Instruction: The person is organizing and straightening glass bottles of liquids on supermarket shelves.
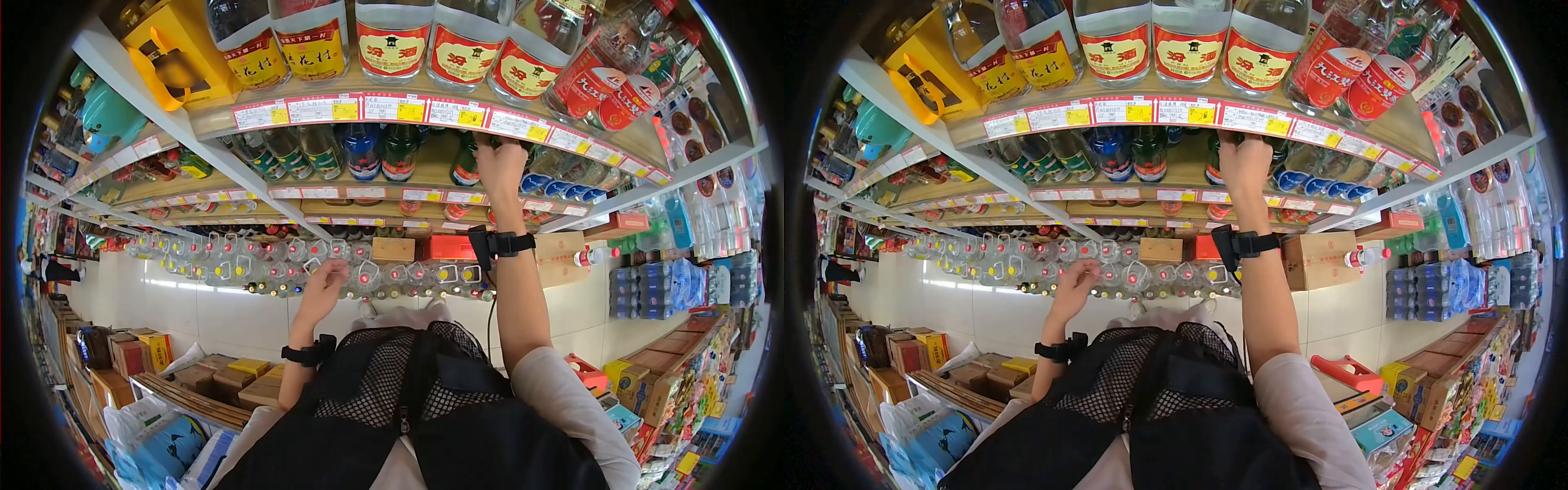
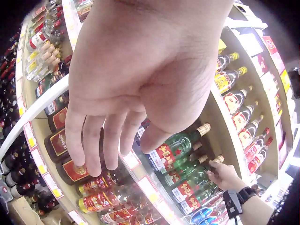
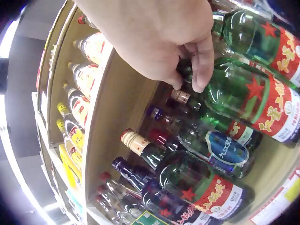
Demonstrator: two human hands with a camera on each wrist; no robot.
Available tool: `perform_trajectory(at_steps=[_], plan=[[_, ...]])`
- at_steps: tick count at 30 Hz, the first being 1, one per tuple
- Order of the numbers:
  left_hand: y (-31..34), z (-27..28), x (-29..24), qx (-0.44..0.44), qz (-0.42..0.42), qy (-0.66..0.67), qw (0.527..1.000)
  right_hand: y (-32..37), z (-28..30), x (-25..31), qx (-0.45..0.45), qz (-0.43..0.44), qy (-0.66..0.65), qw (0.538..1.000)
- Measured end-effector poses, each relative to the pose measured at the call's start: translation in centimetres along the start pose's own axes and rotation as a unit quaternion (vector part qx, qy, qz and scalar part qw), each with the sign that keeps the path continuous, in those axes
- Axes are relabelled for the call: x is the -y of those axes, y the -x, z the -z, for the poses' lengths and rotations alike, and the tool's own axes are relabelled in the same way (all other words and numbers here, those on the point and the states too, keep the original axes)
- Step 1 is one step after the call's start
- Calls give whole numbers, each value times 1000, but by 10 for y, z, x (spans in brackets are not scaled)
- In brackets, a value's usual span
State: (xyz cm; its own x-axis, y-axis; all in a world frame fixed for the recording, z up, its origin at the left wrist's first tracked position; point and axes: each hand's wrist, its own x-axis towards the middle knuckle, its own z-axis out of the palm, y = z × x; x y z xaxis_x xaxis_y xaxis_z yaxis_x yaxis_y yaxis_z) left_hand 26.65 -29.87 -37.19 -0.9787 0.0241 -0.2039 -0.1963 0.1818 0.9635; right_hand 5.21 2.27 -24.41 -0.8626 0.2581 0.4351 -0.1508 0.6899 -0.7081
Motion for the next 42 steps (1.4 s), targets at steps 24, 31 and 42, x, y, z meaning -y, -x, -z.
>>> perform_trajectory(at_steps=[24,31,42], plan=[[22,6,12,-1,49,30,998,10,-39,42,28,-40,-176,983],[19,1,13,5,45,40,998,11,-40,45,20,-30,-139,990],[15,-2,2,37,34,57,997,22,16,9,-102,-56,-85,990]])
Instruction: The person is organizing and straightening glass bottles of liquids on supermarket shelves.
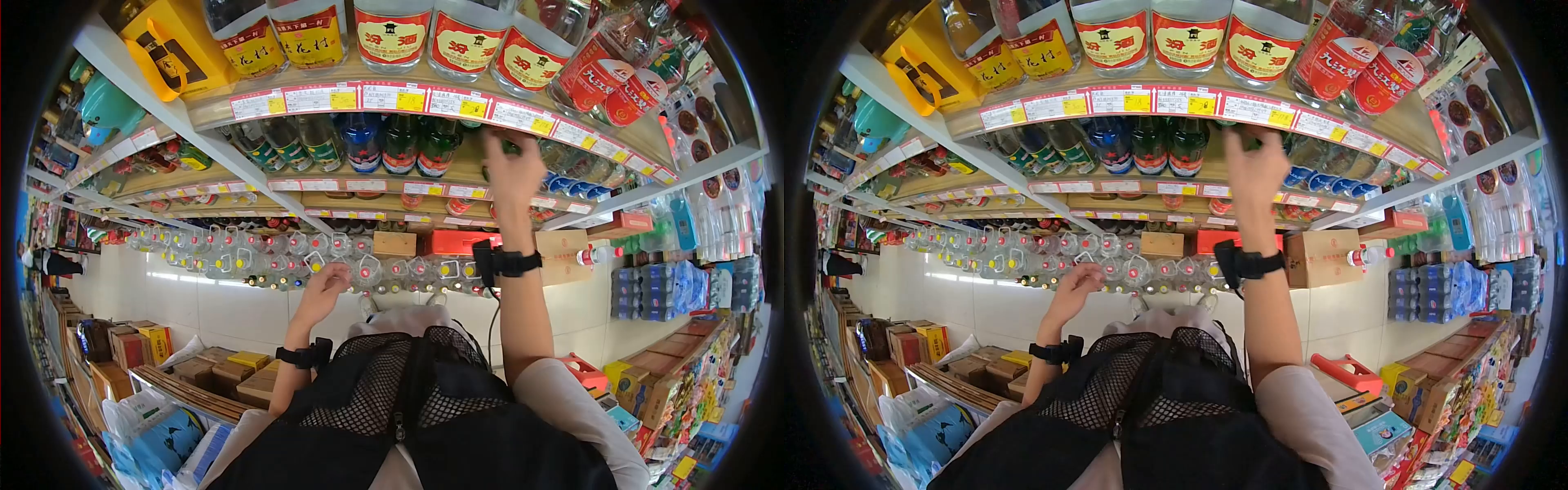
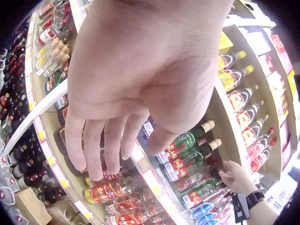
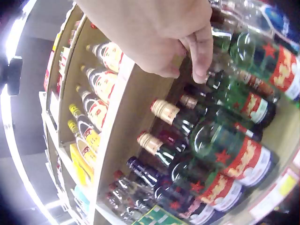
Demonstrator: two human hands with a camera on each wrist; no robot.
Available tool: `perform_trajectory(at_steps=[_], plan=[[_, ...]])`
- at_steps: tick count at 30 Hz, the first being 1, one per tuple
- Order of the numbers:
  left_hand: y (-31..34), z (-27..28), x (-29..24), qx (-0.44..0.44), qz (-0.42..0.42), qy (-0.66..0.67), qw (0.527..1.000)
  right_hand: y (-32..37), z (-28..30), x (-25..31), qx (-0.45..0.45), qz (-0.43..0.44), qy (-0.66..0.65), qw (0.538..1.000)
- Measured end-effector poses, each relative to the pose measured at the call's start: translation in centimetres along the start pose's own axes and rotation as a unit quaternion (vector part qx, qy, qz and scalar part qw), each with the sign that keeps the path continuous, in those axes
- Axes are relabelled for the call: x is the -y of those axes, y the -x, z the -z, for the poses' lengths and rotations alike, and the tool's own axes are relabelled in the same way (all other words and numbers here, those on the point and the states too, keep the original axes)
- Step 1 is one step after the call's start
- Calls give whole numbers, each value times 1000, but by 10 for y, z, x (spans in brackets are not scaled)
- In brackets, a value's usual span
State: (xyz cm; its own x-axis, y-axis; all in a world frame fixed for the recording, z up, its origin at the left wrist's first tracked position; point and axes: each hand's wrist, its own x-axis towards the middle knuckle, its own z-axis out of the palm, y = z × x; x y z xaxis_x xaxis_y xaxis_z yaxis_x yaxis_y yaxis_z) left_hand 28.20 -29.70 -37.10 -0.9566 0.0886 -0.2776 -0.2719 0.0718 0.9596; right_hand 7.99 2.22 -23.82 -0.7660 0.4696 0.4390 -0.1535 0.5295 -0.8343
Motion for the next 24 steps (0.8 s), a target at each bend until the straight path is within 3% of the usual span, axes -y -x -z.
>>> perform_trajectory(at_steps=[1,3,4,6,7,9,10,12,13,15,22,24], plan=[[0,-3,1,3,1,4,1000,-8,30,10,-25,4,42,999],[-1,-2,0,2,29,16,999,-18,36,-1,-60,92,91,990],[-2,-5,-2,6,29,16,999,-24,39,-12,-63,91,93,990],[-3,-8,-6,11,38,-20,999,-41,35,-36,-114,229,238,937],[-5,-9,-6,15,36,-23,999,-47,35,-41,-119,228,238,937],[-6,-12,-3,12,33,-9,999,-55,31,-50,33,124,287,949],[-6,-12,-4,14,33,-12,999,-58,30,-53,31,122,287,950],[-6,-12,-5,21,30,-12,999,-65,25,-60,113,-11,138,984],[-6,-13,-6,22,29,-12,999,-66,24,-64,111,-11,138,984],[-3,-12,-4,2,42,21,999,-63,21,-66,41,94,196,975],[6,-12,3,-2,34,14,999,-49,6,-47,66,147,152,975],[4,-10,7,-4,46,24,999,-41,-6,-39,40,240,205,948]])
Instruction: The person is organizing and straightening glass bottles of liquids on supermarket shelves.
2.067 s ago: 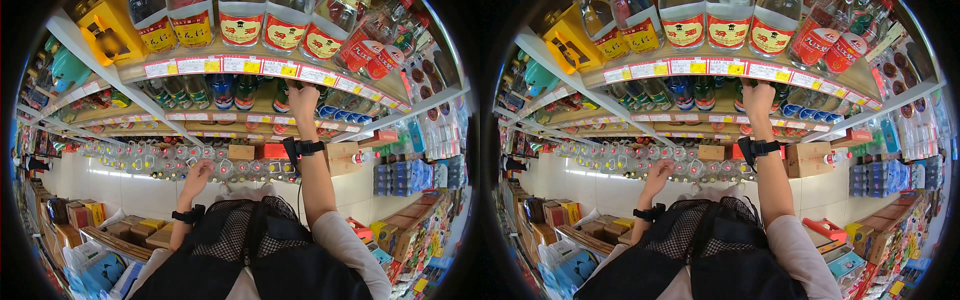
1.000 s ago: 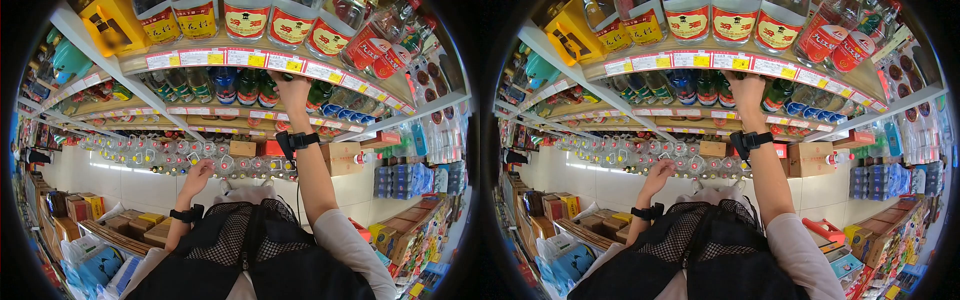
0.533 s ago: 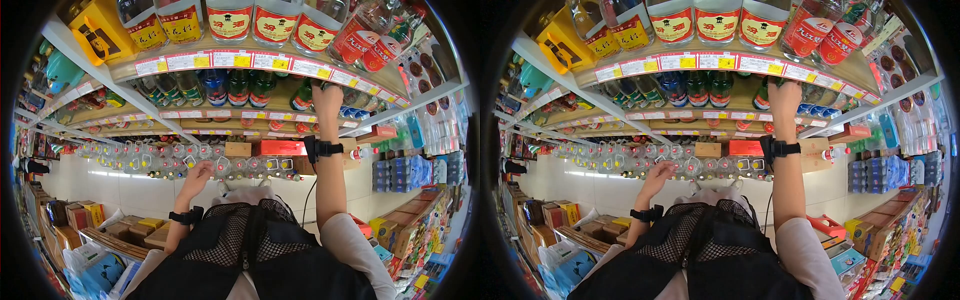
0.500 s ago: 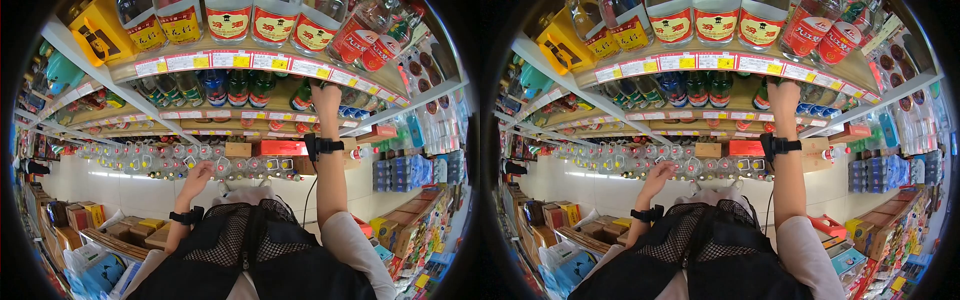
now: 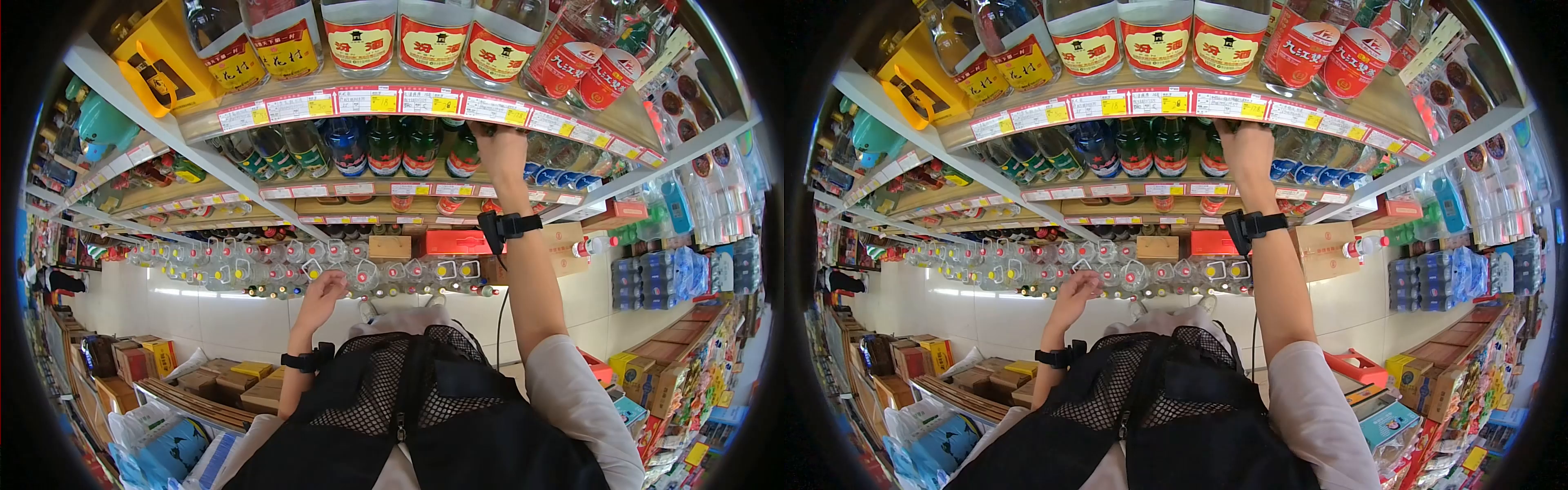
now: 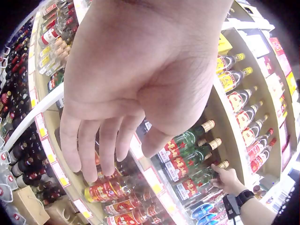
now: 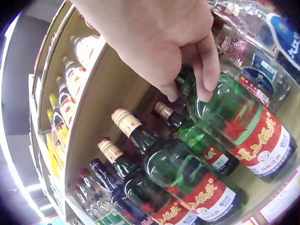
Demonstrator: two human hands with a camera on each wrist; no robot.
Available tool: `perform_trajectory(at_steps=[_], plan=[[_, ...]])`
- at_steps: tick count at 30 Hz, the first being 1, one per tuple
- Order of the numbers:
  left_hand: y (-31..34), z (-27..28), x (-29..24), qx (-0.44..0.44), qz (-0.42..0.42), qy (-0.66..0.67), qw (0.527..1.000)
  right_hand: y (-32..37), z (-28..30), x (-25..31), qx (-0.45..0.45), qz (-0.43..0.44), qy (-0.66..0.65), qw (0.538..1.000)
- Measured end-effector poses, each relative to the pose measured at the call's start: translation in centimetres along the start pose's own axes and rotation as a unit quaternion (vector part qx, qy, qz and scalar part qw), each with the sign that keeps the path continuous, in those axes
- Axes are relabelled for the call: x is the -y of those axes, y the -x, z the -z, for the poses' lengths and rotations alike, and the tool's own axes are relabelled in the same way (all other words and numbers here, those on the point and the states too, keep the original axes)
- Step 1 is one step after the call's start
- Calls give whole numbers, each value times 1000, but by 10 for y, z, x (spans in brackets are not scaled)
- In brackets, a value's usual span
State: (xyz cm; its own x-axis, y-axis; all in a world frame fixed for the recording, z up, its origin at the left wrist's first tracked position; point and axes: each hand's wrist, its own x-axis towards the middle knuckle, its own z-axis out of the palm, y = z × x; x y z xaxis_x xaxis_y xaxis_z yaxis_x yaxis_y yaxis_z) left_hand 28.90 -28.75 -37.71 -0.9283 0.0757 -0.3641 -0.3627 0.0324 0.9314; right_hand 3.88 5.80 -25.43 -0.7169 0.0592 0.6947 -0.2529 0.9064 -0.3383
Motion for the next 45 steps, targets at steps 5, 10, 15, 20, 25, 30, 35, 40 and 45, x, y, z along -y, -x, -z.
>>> perform_trajectory(at_steps=[5,10,15,20,25,30,35,40,45], plan=[[1,-1,-2,-6,-6,-12,1000,-1,-4,15,33,-29,-32,999],[5,-3,-7,-18,1,-9,1000,-2,-6,19,42,-38,-29,998],[0,-6,-4,-11,6,-29,1000,0,-11,16,10,-28,-47,998],[-9,-10,-1,1,9,-34,999,1,1,26,64,-86,-19,994],[-19,-21,-4,23,-1,-52,998,19,34,13,-37,-79,-155,984],[-27,-32,2,31,-6,-80,996,39,83,-32,-63,-228,-117,965],[-33,-55,1,19,-32,-76,996,24,72,-74,-60,-129,-97,985],[-41,-71,-3,19,-36,-88,995,2,60,-90,32,-193,-151,969],[-38,-82,-4,16,-35,-79,996,0,49,-84,51,-137,-148,978]])
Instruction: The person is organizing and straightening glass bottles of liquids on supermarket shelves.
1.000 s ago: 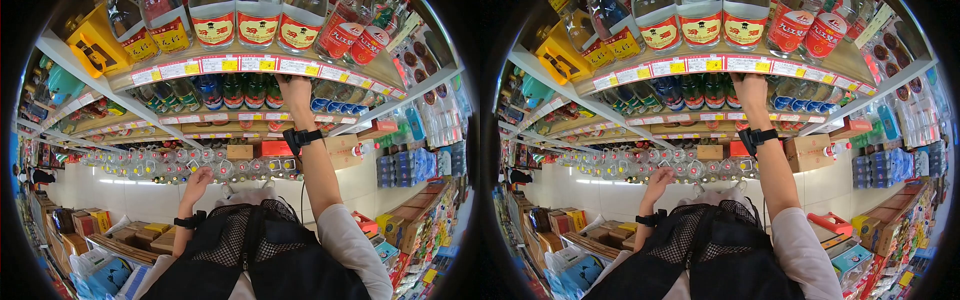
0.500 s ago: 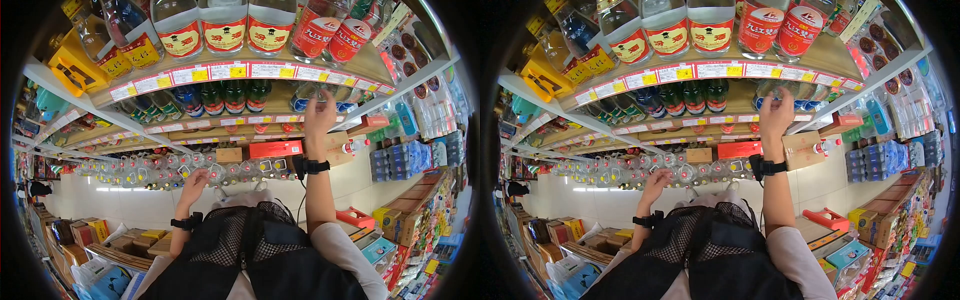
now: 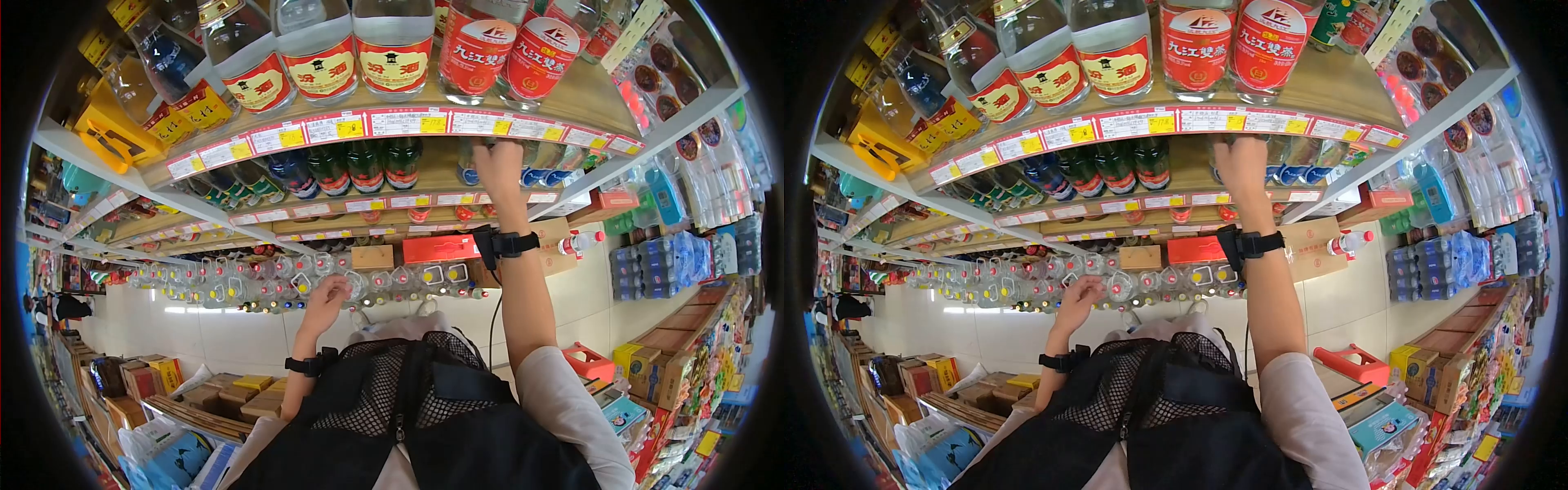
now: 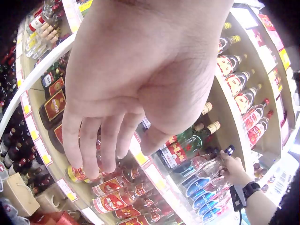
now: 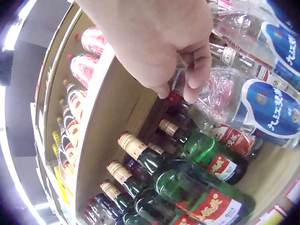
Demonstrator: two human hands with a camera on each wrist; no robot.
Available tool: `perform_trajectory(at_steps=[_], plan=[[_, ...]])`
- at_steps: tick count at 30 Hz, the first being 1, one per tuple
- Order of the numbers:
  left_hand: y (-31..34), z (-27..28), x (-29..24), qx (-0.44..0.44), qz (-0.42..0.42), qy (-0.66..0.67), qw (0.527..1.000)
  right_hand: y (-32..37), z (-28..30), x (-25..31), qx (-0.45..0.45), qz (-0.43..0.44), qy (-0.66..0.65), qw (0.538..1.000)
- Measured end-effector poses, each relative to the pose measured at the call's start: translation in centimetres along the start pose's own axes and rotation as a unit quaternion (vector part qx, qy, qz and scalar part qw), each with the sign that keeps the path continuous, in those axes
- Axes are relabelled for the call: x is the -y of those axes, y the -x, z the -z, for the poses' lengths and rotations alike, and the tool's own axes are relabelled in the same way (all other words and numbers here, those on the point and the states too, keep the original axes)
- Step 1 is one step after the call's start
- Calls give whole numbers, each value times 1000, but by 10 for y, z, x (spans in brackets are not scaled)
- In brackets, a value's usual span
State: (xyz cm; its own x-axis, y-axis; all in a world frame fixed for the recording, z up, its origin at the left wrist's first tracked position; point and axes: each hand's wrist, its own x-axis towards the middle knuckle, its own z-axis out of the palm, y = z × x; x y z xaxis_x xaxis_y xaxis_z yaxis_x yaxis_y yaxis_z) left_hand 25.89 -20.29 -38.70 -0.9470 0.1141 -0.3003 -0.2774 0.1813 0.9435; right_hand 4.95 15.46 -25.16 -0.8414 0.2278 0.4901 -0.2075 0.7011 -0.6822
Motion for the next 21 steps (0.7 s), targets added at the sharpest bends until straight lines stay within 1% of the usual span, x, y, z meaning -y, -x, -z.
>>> perform_trajectory(at_steps=[2,4,6,7,9,10,12,13,14,15,18,20,21], plan=[[2,-4,1,-7,1,-3,1000,3,0,8,40,35,43,998],[2,-6,-2,-16,2,-6,1000,7,-3,13,53,37,40,997],[4,-7,-4,-2,18,-13,1000,12,-3,20,-40,155,47,986],[5,-9,-5,-4,18,-11,1000,16,-1,24,-39,156,47,986],[5,-14,-7,-21,-5,-26,999,26,7,29,-5,133,18,991],[4,-16,-7,-21,-7,-25,999,32,10,30,-6,135,18,991],[5,-19,-8,-25,17,-31,999,46,17,31,12,128,-47,991],[6,-21,-4,-25,13,-30,999,52,23,28,26,139,-39,989],[5,-24,0,-26,7,-1,1000,57,31,27,22,144,-37,989],[2,-28,3,-26,1,30,999,62,42,30,8,137,-67,988],[1,-33,-3,-28,-12,10,999,72,92,45,-11,106,-134,985],[1,-38,-12,-28,-1,5,1000,63,136,63,-114,201,-163,959],[-1,-40,-15,-27,12,-1,1000,56,153,80,-192,210,-213,935]])
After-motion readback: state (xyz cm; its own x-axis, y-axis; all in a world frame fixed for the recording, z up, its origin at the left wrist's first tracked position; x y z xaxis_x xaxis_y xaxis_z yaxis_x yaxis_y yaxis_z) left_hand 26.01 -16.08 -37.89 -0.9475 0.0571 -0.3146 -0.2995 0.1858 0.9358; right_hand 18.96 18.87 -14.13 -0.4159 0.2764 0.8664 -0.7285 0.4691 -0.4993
